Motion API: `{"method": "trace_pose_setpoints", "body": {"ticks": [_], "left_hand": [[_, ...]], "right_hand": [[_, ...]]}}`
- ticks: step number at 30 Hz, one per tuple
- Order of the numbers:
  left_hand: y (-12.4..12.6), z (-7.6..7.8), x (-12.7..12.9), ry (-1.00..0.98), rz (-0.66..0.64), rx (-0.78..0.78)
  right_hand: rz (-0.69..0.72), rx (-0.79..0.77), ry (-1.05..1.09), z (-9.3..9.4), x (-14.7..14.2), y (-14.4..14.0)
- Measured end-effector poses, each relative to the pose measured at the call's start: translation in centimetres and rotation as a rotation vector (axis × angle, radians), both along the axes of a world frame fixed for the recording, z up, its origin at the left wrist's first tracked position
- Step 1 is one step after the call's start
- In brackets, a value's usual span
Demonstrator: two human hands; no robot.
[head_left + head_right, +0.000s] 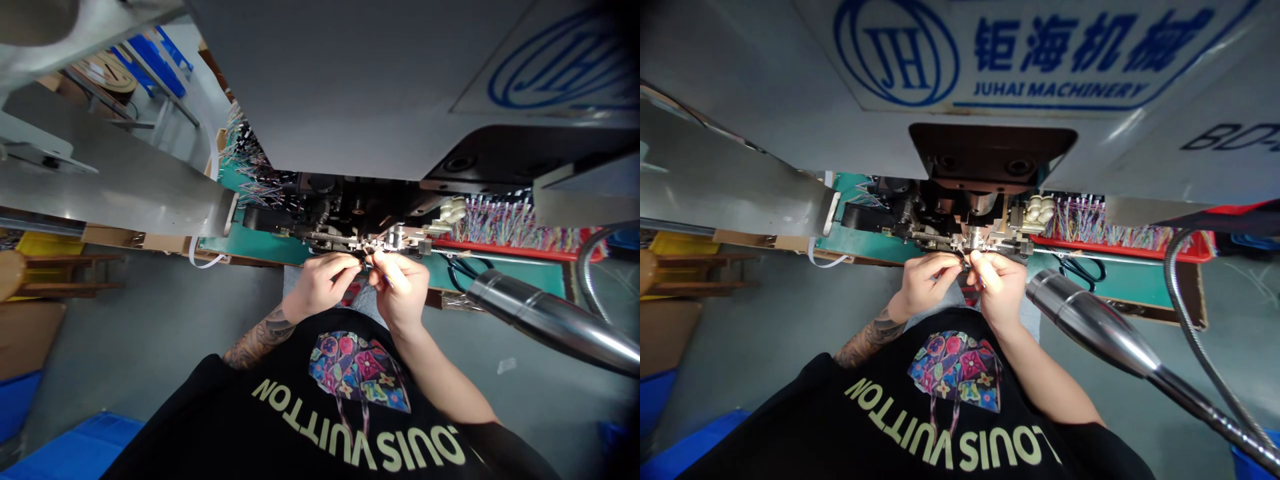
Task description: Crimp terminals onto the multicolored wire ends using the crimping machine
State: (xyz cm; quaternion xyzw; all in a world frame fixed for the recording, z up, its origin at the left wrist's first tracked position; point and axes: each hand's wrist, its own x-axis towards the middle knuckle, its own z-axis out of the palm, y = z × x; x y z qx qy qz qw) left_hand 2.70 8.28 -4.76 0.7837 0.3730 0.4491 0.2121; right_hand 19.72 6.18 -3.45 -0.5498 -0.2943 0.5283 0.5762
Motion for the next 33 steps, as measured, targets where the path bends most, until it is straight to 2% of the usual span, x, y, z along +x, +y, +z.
{"method": "trace_pose_setpoints", "body": {"ticks": [3, 9, 16, 28, 30, 33], "left_hand": [[0.0, -0.2, 0.1, 0.001, 0.021, 0.023], [0.3, 0.7, -0.5, 0.003, -0.117, -0.126], [0.0, 0.2, -0.1, -0.012, -0.015, -0.029], [-0.2, -0.2, 0.2, 0.024, 0.054, 0.036], [-0.2, -0.2, 0.0, 0.027, 0.047, 0.032], [0.0, 0.0, -0.4, 0.023, -0.014, -0.011]], "right_hand": [[-0.015, 0.013, 0.001, 0.0, 0.0, 0.1], [0.139, 0.006, -0.014, -0.3, 0.9, 0.1], [-0.014, 0.014, 0.000, -0.2, 0.1, 0.1], [-0.061, 0.005, 0.004, 0.2, -0.5, 0.5], [-0.031, -0.004, 0.004, 0.2, -0.4, 0.5], [0.094, -0.022, 0.040, 0.3, 0.1, 0.5]]}}
